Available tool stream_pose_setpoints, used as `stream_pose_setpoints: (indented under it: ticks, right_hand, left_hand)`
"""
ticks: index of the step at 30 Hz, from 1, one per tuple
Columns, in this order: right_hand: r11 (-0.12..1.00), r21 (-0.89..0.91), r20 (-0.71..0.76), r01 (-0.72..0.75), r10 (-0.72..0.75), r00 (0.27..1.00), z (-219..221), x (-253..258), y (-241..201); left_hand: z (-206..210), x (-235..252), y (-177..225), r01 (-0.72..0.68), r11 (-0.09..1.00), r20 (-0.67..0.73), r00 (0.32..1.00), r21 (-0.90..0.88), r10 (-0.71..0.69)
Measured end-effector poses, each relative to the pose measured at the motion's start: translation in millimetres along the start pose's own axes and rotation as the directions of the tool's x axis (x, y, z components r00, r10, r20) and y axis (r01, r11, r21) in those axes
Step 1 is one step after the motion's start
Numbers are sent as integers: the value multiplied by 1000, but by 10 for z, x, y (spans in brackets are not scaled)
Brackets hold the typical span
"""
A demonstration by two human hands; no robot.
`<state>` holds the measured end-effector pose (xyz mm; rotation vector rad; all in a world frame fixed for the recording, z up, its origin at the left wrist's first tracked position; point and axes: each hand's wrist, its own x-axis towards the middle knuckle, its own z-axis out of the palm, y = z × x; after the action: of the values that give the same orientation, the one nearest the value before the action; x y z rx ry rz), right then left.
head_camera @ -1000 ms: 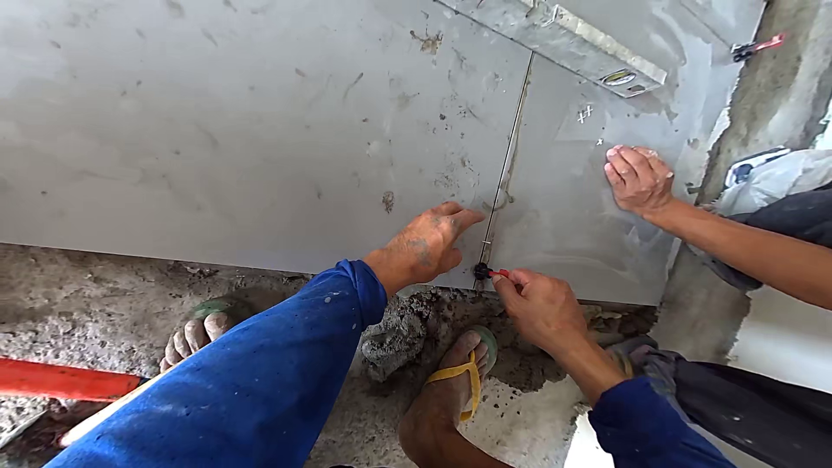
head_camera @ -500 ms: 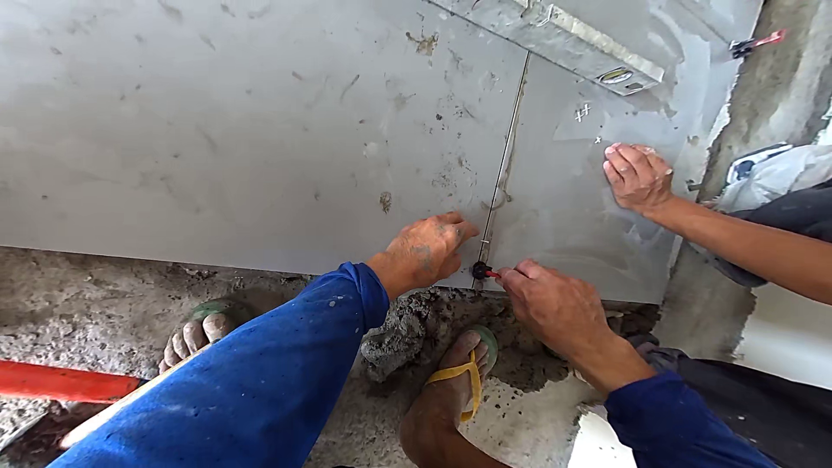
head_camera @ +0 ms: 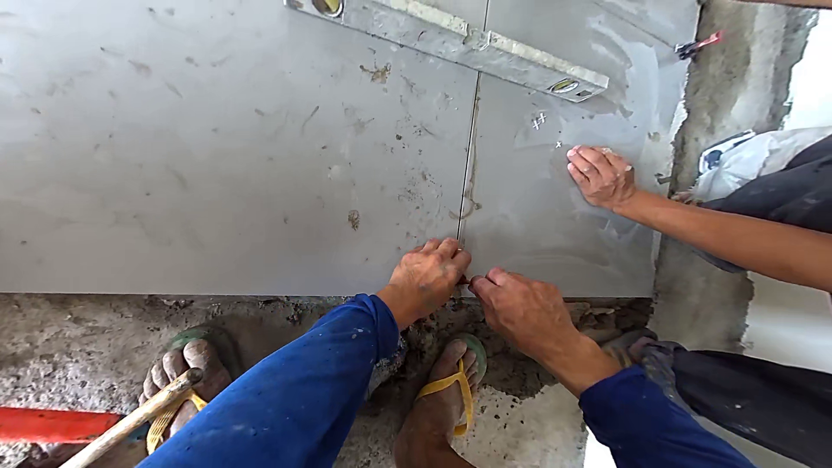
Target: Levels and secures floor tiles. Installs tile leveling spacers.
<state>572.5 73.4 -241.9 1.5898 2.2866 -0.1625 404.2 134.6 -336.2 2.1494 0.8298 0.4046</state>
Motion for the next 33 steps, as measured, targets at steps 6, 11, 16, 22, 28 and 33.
stream_pose_setpoints:
  ticks: [6,11,16,22,28,33]
  right_hand:
    - [999,43,20,-5,4,1000,-6,1,18]
    - [999,34,27,0,-1,1000,-9,12,27]
    - [999,43,24,-5,3,1000,-20,18,19]
    - [1000,26,22,-13,13,1000,-28,46,22]
    - [1000,5,-5,-9,9,1000,-6,64,18]
    - [1000,19,3,11,-11,1000,-2,46,2]
  left_hand:
    - [-115,32,-104,-12,994,65,998,-109,19]
    - [-125,42,-137,12,987,-17,1000,-158,-14]
    - [-141,44,-76,-11,1000,125,992,-10,12]
    - [-153,31,-85,-15,999,79,997,-35,17]
    - [136,-6,-13,-97,983,-92,989,156,112]
    - [6,53,-13,-136,986,104,987,97,125]
